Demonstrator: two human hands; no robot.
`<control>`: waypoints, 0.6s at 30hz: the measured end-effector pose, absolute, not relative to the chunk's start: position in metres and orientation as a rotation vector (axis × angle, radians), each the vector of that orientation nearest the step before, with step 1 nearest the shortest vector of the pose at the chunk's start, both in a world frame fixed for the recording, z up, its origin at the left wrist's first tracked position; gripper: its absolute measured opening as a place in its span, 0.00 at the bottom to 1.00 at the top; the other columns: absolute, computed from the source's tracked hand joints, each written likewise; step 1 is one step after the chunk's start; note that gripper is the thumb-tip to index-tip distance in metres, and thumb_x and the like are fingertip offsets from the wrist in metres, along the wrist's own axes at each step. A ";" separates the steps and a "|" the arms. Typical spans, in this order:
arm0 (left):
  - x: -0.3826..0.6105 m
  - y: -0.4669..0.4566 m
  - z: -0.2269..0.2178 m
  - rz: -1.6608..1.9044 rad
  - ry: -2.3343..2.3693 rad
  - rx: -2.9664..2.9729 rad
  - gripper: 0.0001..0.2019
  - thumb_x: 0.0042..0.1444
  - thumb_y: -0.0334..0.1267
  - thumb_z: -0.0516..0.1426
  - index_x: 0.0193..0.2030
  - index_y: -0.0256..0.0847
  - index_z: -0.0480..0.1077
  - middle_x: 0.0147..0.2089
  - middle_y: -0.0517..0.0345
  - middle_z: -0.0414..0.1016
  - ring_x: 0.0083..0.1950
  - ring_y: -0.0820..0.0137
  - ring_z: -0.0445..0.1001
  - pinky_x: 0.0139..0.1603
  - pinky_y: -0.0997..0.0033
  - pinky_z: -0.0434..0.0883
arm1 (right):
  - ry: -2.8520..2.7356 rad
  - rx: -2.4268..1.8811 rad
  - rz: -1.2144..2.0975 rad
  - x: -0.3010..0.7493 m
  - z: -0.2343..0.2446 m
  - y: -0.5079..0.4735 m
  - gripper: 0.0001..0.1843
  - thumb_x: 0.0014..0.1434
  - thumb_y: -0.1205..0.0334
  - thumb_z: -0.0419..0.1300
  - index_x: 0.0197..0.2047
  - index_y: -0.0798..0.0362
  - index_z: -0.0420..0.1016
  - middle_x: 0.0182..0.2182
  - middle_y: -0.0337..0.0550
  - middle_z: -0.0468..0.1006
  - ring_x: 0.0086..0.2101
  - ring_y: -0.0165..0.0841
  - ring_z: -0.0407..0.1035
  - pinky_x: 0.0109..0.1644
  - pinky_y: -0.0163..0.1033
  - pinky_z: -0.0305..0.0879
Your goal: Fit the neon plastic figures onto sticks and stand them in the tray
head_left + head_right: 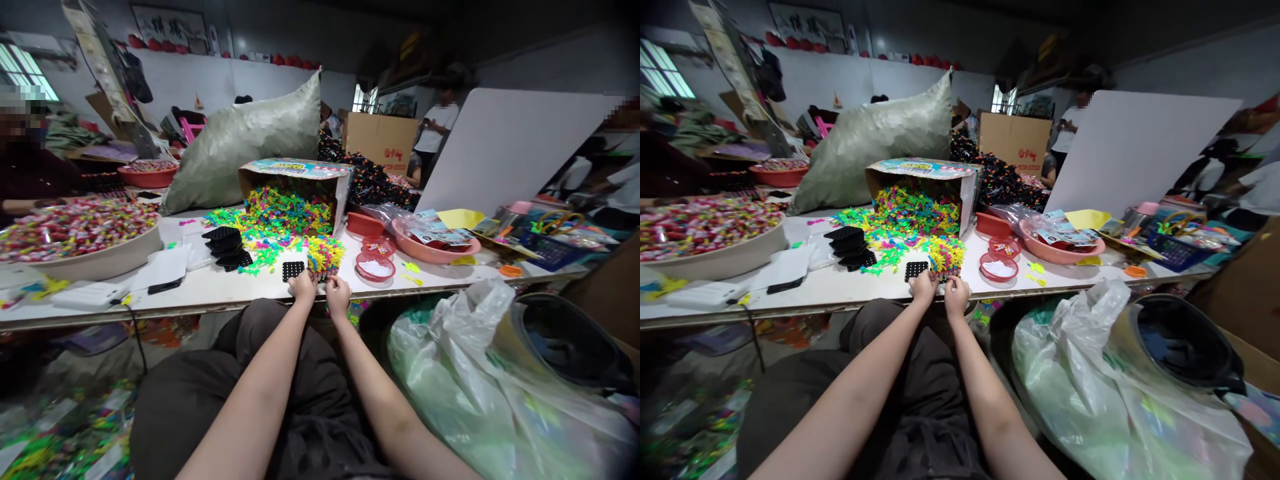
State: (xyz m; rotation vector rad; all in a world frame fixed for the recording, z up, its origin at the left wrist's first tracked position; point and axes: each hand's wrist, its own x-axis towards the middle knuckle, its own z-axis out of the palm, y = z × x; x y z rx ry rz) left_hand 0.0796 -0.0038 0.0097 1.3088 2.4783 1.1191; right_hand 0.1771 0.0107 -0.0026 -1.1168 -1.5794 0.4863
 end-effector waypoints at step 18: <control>0.117 -0.018 0.003 1.252 2.384 1.296 0.06 0.50 0.34 0.52 0.37 0.40 0.62 0.40 0.56 0.72 0.44 0.66 0.68 0.45 0.64 0.51 | -1.631 -1.163 0.858 0.211 -0.030 0.074 0.34 0.46 0.68 0.47 0.59 0.57 0.49 0.51 0.54 0.66 0.44 0.35 0.66 0.46 0.39 0.62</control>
